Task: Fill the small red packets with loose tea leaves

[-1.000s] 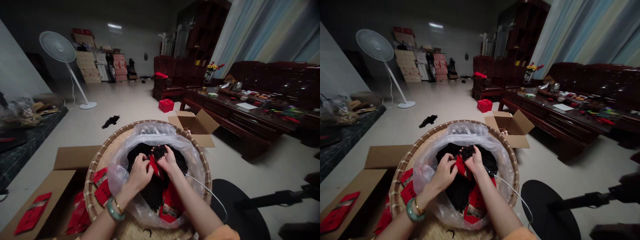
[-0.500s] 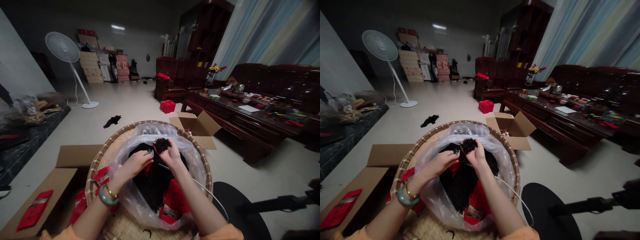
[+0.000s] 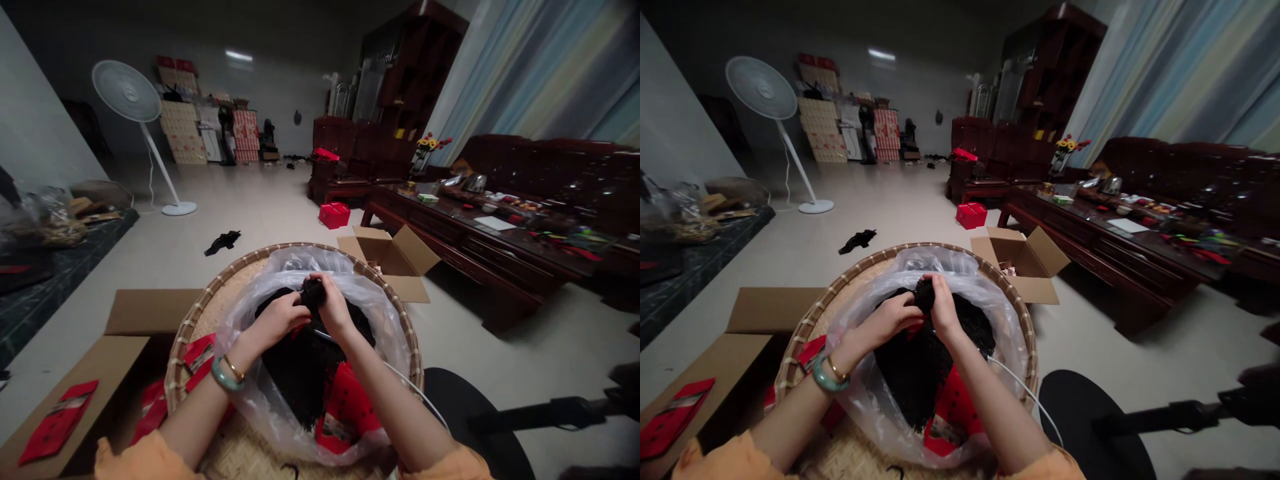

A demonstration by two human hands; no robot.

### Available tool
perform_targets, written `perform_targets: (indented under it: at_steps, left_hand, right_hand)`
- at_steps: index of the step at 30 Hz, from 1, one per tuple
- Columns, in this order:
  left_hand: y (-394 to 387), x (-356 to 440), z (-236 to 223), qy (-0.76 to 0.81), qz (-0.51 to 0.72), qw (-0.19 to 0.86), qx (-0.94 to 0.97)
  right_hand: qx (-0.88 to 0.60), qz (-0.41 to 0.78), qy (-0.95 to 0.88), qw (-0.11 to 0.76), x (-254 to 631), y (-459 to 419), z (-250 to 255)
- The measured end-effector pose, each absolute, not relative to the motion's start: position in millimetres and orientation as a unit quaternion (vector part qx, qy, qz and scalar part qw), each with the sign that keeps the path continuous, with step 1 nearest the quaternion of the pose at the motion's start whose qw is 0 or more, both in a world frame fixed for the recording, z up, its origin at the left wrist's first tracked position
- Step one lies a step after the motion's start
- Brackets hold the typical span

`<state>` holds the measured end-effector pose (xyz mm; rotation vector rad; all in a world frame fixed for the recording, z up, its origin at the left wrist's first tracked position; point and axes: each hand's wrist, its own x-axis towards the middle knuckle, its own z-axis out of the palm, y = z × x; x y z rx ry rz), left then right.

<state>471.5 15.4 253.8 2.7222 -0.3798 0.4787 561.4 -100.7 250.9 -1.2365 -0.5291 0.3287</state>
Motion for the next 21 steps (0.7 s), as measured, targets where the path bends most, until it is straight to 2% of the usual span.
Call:
perform_targets:
  at_steps: [8,16,19,21]
  left_hand:
    - [31,469,230,-0.118,0.274,0.221,0.928]
    - [36,469,224,-0.114,0.285,0.240,0.921]
    - [37,467,225,-0.115,0.278,0.243,0.922]
    - [38,464,225,-0.123,0.278,0.245,0.921]
  right_hand:
    - [-0.605,0.142,-0.294,0.726,556,-104,254]
    - [-0.543,0.268,-0.383,0.698,561,-120,255]
    - [-0.569,0.202,-0.381,0.700,565,-130,256]
    - [-0.624,0.136,-0.432,0.637,564,-137,257]
